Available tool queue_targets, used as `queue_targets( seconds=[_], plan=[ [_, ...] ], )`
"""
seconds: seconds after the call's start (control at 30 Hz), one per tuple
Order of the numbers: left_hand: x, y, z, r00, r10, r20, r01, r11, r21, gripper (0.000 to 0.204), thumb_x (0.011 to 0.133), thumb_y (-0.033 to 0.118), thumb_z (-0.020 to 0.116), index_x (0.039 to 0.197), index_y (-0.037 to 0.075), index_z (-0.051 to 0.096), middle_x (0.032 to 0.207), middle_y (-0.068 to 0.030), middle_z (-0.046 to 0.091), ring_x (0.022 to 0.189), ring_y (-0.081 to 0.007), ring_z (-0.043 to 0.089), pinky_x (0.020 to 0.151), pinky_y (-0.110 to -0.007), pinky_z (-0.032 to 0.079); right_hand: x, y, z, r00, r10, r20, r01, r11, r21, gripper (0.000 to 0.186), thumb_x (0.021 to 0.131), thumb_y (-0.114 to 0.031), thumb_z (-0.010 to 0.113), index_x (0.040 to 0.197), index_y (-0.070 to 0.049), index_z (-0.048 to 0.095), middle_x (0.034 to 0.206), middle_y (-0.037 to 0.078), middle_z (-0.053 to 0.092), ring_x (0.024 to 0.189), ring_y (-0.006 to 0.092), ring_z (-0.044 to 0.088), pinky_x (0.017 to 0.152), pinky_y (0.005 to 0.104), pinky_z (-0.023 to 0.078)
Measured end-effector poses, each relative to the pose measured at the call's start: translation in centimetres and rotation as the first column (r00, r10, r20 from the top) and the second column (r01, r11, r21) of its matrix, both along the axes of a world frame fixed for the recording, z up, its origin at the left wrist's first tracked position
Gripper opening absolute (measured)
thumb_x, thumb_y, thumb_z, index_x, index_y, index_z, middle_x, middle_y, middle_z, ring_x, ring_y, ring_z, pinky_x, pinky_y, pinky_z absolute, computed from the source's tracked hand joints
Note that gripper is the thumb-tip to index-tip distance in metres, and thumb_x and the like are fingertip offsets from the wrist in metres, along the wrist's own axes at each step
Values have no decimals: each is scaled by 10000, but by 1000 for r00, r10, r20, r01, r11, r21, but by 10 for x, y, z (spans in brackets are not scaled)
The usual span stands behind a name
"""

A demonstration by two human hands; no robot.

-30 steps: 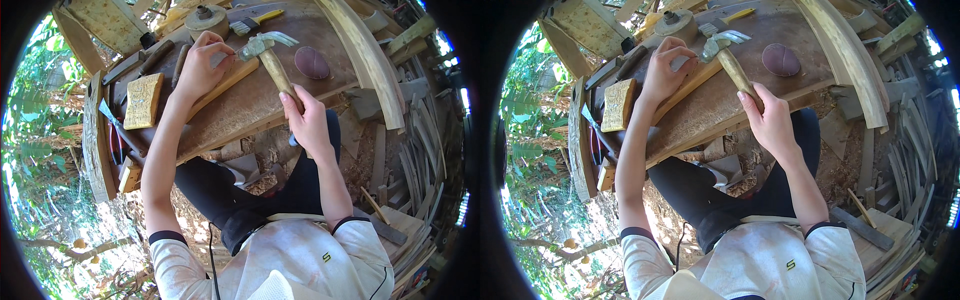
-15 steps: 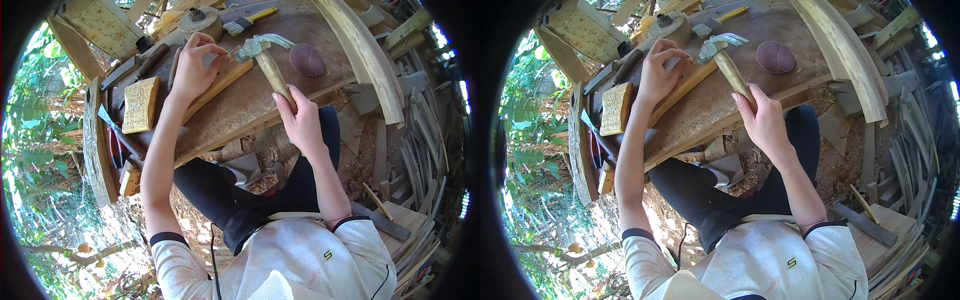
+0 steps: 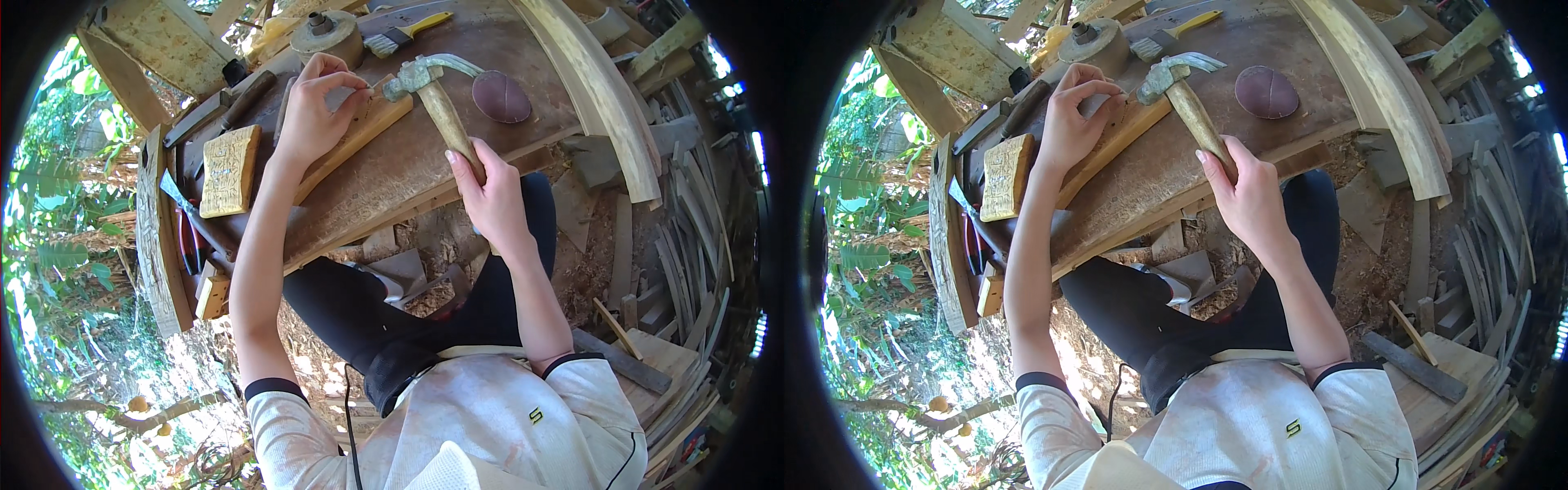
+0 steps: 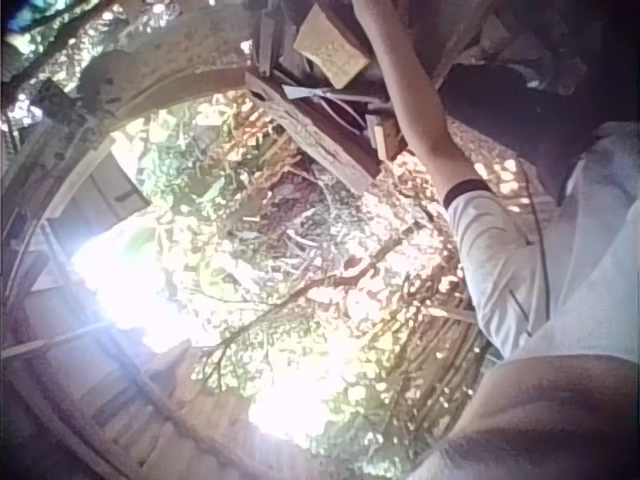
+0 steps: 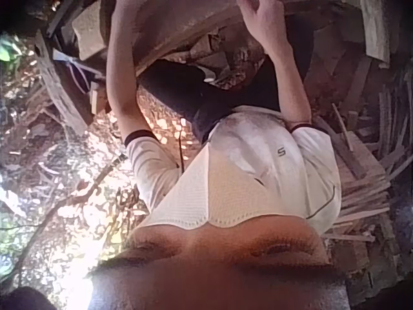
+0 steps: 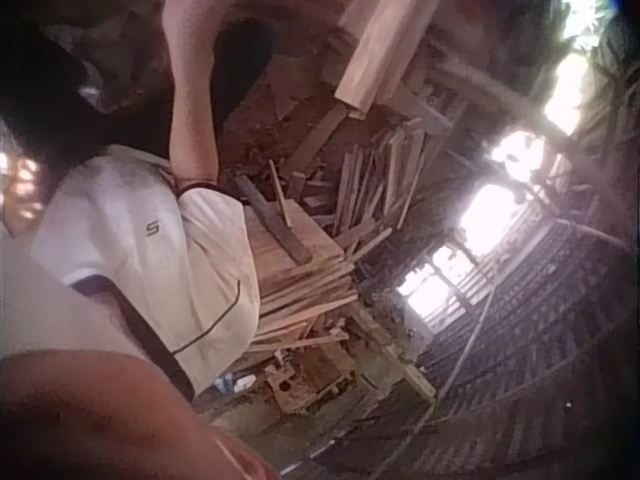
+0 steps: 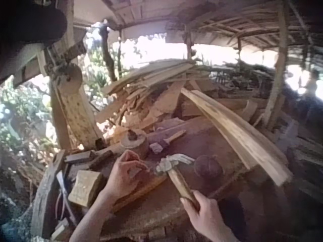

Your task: The person uses a hammer and chisel to carve a small wooden block, then brushes away wood shavings from the carved surface. They repeat the brushing on another carved piece and handle additional wood pieces and tools on the workbench.

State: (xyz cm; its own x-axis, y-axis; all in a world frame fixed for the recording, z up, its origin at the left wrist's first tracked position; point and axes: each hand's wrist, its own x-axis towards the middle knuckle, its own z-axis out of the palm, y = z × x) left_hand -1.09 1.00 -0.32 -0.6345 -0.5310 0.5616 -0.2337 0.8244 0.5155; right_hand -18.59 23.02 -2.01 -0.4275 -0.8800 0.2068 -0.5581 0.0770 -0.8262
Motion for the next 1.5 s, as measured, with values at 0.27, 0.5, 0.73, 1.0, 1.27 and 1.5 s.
queue_targets(
  seconds=[0.27, 0.5, 0.73, 1.0, 1.27, 1.5],
  plan=[
    [-1, 3, 2, 1000, 3, 12, -3, 1000, 2, 139, 829, 48, 771, 964, 22, 752, 1013, -77, 603, 974, -218, 608, 905, -322, 487, 1, 0, 2, 999, 0, 48, 0, 1000, 11, 271, 1012, -245, 636, 1092, 14, 640, 693, 194, 639, 601, 337, 655, 560, 387, 476],
    [-1, 2, 0, 1000, 10, 13, -10, 1000, 4, 136, 833, 43, 766, 966, 22, 752, 1012, -75, 601, 975, -217, 608, 905, -321, 486, 1, 0, 0, 997, -3, 71, 2, 1000, 12, 281, 1012, -251, 638, 1084, 21, 639, 685, 196, 634, 592, 330, 650, 554, 384, 471],
    [-1, 2, 1, 1000, 1, 5, -1, 1000, -11, 133, 826, 72, 779, 951, 31, 760, 1026, -122, 606, 972, -286, 637, 866, -371, 517, 1, 0, 0, 998, -5, 61, 4, 1000, 13, 288, 1010, -251, 641, 1082, 27, 635, 686, 200, 636, 595, 336, 653, 555, 386, 473],
    [-2, 3, 2, 1000, -4, 14, 4, 1000, -20, 145, 835, 51, 772, 977, 28, 753, 1023, -86, 604, 979, -233, 616, 898, -332, 496, -2, 1, 4, 993, 15, 113, -18, 999, 27, 271, 1022, -249, 629, 1087, 14, 636, 630, 140, 587, 513, 207, 545, 513, 346, 413],
    [-1, 3, 1, 1000, -1, 28, 2, 1000, -22, 159, 836, 106, 789, 969, 27, 754, 1010, -85, 608, 969, -239, 619, 876, -343, 500, 7, -7, 32, 999, 36, 23, -32, 987, -156, 275, 1016, -236, 642, 1138, 10, 650, 611, 101, 580, 494, 161, 519, 499, 327, 397],
    [2, 0, 0, 999, 34, 20, -33, 999, -27, 176, 817, 114, 805, 960, 25, 756, 1001, -94, 609, 945, -246, 624, 854, -356, 502, 3, -9, 36, 992, 86, -96, -95, 991, -98, 282, 1003, -221, 655, 1151, 19, 648, 651, 133, 623, 523, 224, 604, 513, 344, 430]
  ],
)
